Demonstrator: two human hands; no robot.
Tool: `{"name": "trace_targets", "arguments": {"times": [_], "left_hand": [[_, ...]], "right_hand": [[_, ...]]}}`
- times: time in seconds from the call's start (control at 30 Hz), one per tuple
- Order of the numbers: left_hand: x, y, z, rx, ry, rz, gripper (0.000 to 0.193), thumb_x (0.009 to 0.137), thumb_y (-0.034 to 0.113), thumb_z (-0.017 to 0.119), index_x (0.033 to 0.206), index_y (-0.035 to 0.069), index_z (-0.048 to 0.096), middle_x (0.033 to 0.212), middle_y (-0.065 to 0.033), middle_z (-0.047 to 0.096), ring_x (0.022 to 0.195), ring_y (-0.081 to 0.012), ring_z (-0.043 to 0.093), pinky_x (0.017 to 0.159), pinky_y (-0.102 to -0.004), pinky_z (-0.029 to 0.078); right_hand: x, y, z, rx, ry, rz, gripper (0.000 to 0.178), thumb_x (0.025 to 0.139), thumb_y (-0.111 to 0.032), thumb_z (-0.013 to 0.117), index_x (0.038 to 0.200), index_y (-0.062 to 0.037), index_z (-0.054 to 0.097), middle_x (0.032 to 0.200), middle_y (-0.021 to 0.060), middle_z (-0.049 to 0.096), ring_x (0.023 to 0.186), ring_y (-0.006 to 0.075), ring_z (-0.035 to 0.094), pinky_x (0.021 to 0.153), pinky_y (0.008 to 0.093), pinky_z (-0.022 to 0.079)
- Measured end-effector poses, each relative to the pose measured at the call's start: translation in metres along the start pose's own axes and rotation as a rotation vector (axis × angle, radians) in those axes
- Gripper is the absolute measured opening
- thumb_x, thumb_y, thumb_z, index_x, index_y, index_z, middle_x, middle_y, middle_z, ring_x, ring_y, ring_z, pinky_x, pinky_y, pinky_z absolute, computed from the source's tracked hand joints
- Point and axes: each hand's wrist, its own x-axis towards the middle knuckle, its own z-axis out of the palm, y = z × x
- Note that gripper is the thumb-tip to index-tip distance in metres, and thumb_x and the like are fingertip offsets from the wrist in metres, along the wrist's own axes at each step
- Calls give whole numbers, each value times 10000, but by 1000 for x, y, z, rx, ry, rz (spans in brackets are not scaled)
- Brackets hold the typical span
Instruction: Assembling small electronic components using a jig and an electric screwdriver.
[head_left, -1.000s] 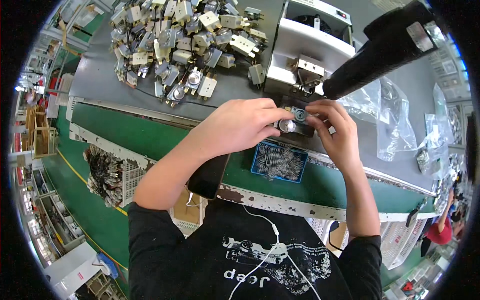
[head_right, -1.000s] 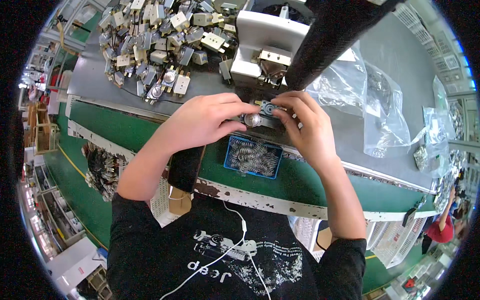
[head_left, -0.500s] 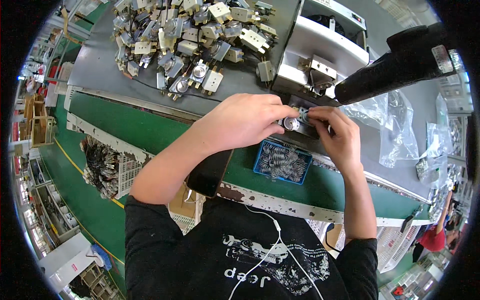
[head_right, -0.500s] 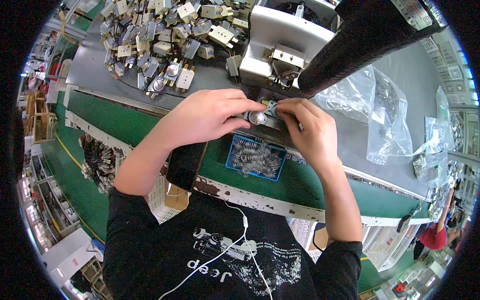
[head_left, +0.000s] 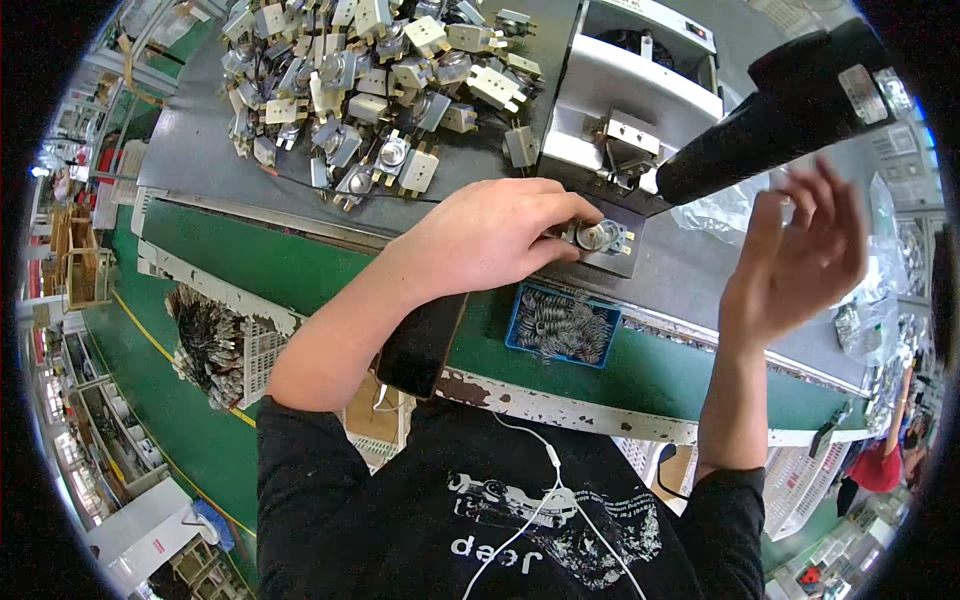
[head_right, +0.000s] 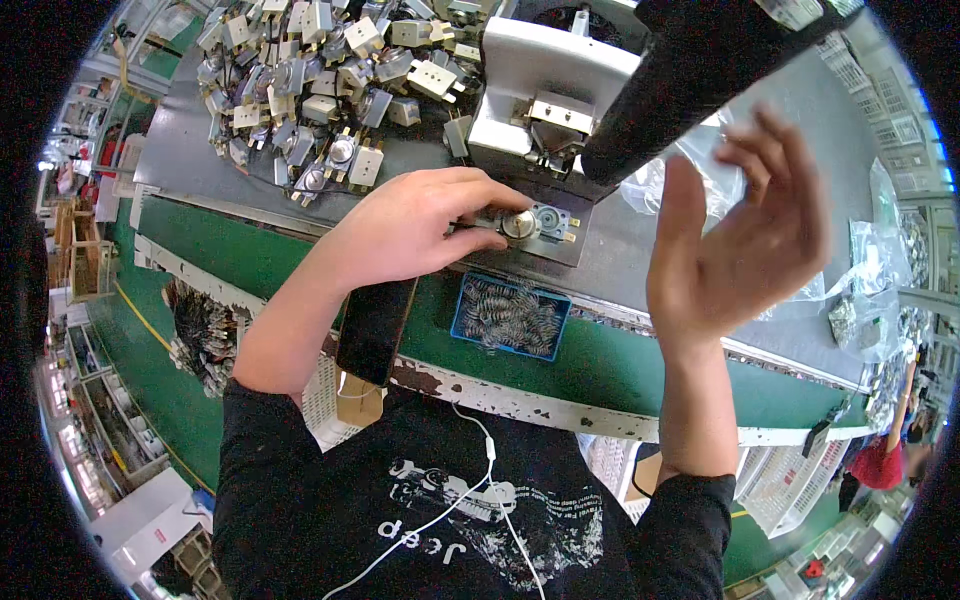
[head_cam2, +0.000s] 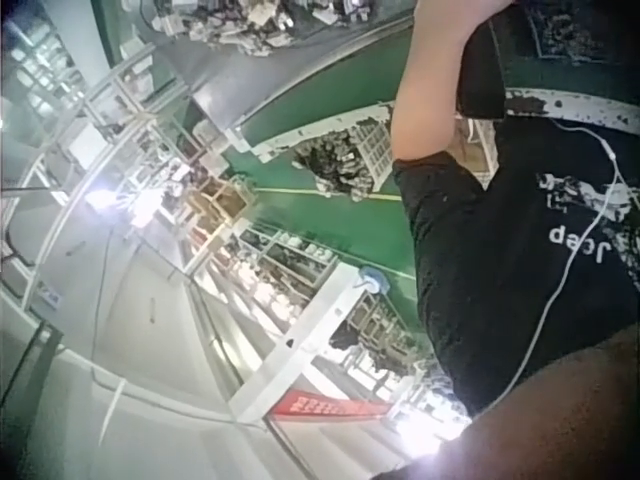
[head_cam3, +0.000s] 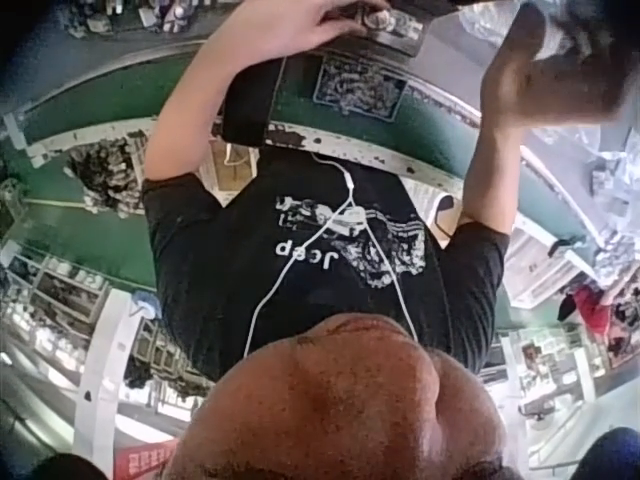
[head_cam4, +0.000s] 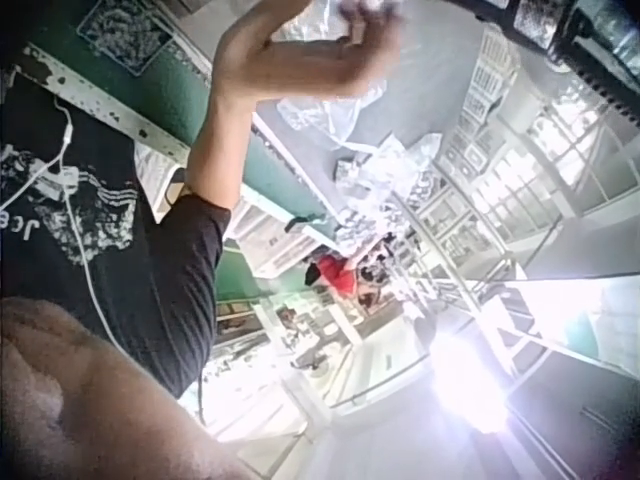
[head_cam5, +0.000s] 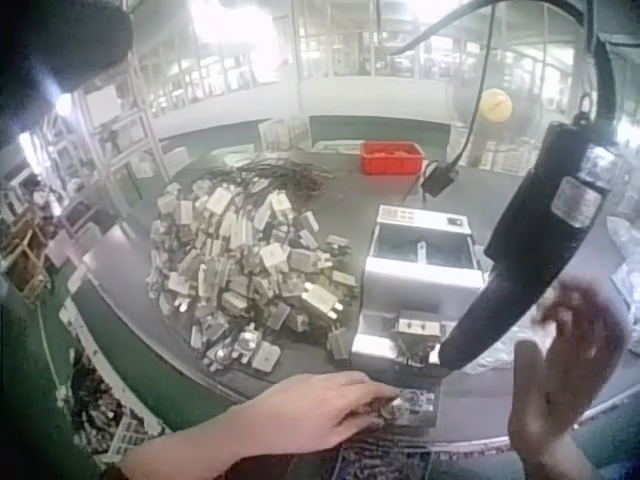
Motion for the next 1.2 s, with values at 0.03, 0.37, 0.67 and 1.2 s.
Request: {"name": "trace_targets", "arguments": {"times": [0.03, 0.37, 0.67, 1.2], "left_hand": [[2, -1, 1, -57, -6, -4, 360, 866, 197, 718, 1208, 103, 654, 1047, -110, 683, 936, -296, 672, 802, -393, 542], [1, 4, 6, -59, 92, 18, 402, 845, 164, 749, 1237, 115, 672, 977, -105, 685, 845, -262, 663, 741, -367, 530], [0, 11, 3, 14, 174, 30, 361, 851, 166, 741, 1204, 116, 681, 959, -87, 679, 815, -264, 663, 713, -368, 531], [18, 10, 19, 39, 113, -11, 307, 889, 251, 687, 1157, 101, 693, 1070, -78, 692, 973, -279, 680, 834, -392, 557]], "right_hand": [[9, -1, 9, -2, 4, 3, 597, 911, 73, 651, 1418, -39, 356, 1298, 200, 574, 1096, 243, 612, 886, 330, 523], [56, -9, 16, 484, -150, 235, 387, 947, -164, 702, 1253, -14, 517, 1161, 194, 682, 911, 226, 708, 834, 352, 580], [64, -24, 3, 317, -406, 337, 662, 962, -262, 665, 1480, -34, 320, 1309, 300, 571, 927, 259, 693, 800, 341, 578], [74, -42, -8, 712, -357, 550, 945, 870, -761, 530, 1432, -16, 380, 1415, 318, 443, 952, 245, 624, 790, 338, 532]]}}
